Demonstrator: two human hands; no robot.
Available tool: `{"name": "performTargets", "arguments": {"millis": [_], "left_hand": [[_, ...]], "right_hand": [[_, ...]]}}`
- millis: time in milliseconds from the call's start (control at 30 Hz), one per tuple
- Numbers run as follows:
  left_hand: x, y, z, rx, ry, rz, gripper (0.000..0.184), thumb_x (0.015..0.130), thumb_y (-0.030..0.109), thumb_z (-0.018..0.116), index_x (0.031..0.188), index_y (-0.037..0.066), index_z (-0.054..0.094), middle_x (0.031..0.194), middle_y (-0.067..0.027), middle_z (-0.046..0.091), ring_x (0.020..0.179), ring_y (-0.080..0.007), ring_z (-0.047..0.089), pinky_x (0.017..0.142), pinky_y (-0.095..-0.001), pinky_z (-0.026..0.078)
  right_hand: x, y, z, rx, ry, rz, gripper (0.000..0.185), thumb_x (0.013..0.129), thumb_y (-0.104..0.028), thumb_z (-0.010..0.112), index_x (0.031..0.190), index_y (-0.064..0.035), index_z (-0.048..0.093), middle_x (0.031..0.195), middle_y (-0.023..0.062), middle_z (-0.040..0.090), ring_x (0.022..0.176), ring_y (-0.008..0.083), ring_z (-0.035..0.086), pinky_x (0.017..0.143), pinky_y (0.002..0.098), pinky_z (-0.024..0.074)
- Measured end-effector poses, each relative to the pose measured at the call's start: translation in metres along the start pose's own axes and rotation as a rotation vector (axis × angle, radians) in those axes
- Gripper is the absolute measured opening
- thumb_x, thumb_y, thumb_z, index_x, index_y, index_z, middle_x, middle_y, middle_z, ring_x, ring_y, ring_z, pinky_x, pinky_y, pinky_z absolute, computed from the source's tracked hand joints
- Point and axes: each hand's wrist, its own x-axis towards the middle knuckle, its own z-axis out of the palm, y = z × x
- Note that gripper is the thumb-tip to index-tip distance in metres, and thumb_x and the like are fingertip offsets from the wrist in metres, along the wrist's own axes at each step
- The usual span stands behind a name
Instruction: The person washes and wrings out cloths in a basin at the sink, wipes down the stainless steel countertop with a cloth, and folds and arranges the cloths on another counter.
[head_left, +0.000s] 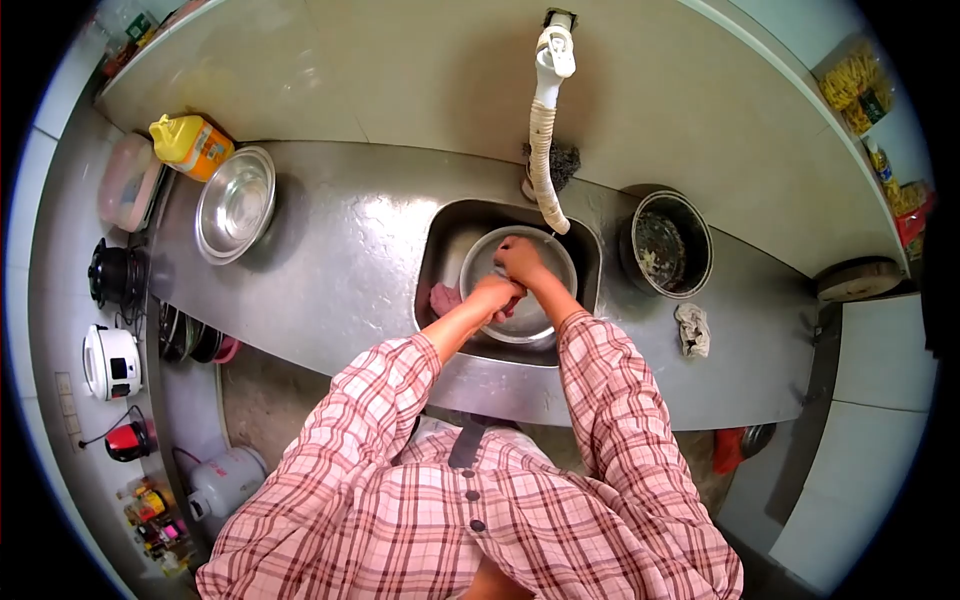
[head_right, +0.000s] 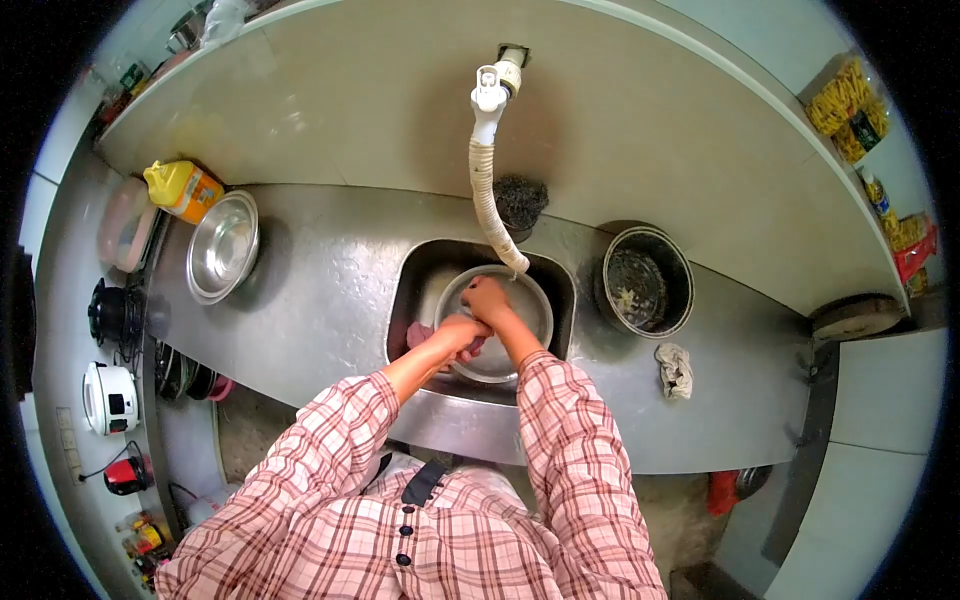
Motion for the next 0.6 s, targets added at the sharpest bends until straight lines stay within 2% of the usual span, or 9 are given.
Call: {"name": "performTargets", "arguments": {"millis": [33,100,133,167,267,333,400,567,600], "left_hand": [[-0.013,0.012,0.002,0.187,0.061,-0.022,0.031,0.079,0.034,0.067,0.072,0.004,0.059,0.077,-0.0147,0.064,0.065,-0.025,0.063,0.043,-0.0379,0.044],[-0.01,-0.005,0.009,0.371,0.424,0.374,0.03,0.079,0.031,0.066,0.076,0.002,0.061,0.083,-0.0206,0.065,0.079,-0.0328,0.064,0.059,-0.0427,0.048],[-0.011,-0.009,0.011,0.459,0.607,0.576,0.03,0.079,0.03,0.065,0.079,0.0,0.061,0.086,-0.0235,0.066,0.087,-0.0368,0.065,0.067,-0.0452,0.051],[-0.012,-0.013,0.011,0.403,0.583,0.499,0.033,0.079,0.029,0.064,0.086,-0.002,0.063,0.094,-0.0298,0.063,0.104,-0.0424,0.058,0.087,-0.0466,0.045],[0.001,-0.023,0.012,0.301,0.703,0.374,0.03,0.077,0.025,0.066,0.087,-0.003,0.062,0.091,-0.0258,0.066,0.09,-0.0368,0.065,0.074,-0.0447,0.05],[-0.021,-0.006,-0.002,-0.198,0.06,0.073,0.023,0.073,0.015,0.067,0.087,0.002,0.055,0.073,-0.0098,0.061,0.059,-0.0166,0.06,0.042,-0.0287,0.045],[-0.04,-0.004,-0.014,-0.618,-0.315,-0.057,0.022,0.075,0.016,0.066,0.087,0.004,0.053,0.07,-0.0073,0.058,0.058,-0.0161,0.058,0.043,-0.0257,0.045],[-0.091,0.002,-0.002,-1.062,-0.873,-0.001,0.043,0.078,0.02,0.06,0.113,-0.004,0.052,0.112,-0.0274,0.059,0.098,-0.0365,0.064,0.061,-0.0371,0.058],[-0.086,-0.004,0.003,-1.103,-0.922,0.023,0.046,0.077,0.018,0.06,0.116,-0.004,0.05,0.12,-0.0251,0.056,0.107,-0.0359,0.06,0.064,-0.0412,0.059]], "right_hand": [[-0.004,-0.007,0.008,-0.095,0.101,0.064,0.024,0.078,-0.018,0.06,0.094,0.0003,0.063,0.09,0.0197,0.066,0.084,0.0336,0.063,0.077,0.0413,0.0489],[-0.01,-0.014,0.017,-0.128,0.237,0.15,0.025,0.078,-0.018,0.057,0.095,0.0002,0.06,0.097,0.0267,0.064,0.095,0.0454,0.059,0.084,0.0508,0.0455],[-0.012,-0.017,0.022,-0.081,0.295,0.165,0.027,0.078,-0.019,0.058,0.098,0.0,0.059,0.096,0.0268,0.064,0.094,0.0445,0.06,0.084,0.0495,0.0462],[-0.014,-0.02,0.026,-0.034,0.353,0.178,0.029,0.079,-0.02,0.059,0.1,-0.0003,0.058,0.095,0.027,0.064,0.093,0.0435,0.06,0.084,0.0482,0.0469],[-0.016,-0.021,0.022,0.335,0.2,0.201,0.041,0.083,-0.022,0.063,0.117,-0.0023,0.053,0.11,0.0217,0.062,0.1,0.0365,0.06,0.089,0.0435,0.0463],[-0.024,-0.011,0.009,0.761,0.027,0.053,0.05,0.083,-0.026,0.066,0.125,-0.0034,0.049,0.121,0.0169,0.059,0.109,0.0335,0.057,0.095,0.0424,0.0443],[-0.046,-0.002,-0.022,1.232,-0.504,-0.029,0.06,0.084,-0.029,0.067,0.134,-0.0062,0.042,0.131,0.0125,0.051,0.115,0.0291,0.054,0.1,0.0422,0.042],[-0.097,-0.047,-0.035,1.746,-0.797,-0.238,0.063,0.084,-0.037,0.065,0.138,-0.0127,0.042,0.141,0.0177,0.04,0.124,0.0433,0.044,0.101,0.0549,0.0382],[-0.102,-0.056,-0.035,1.792,-0.758,-0.248,0.054,0.084,-0.033,0.065,0.133,-0.0145,0.049,0.14,0.0182,0.042,0.123,0.0407,0.045,0.098,0.0543,0.0412]]}}
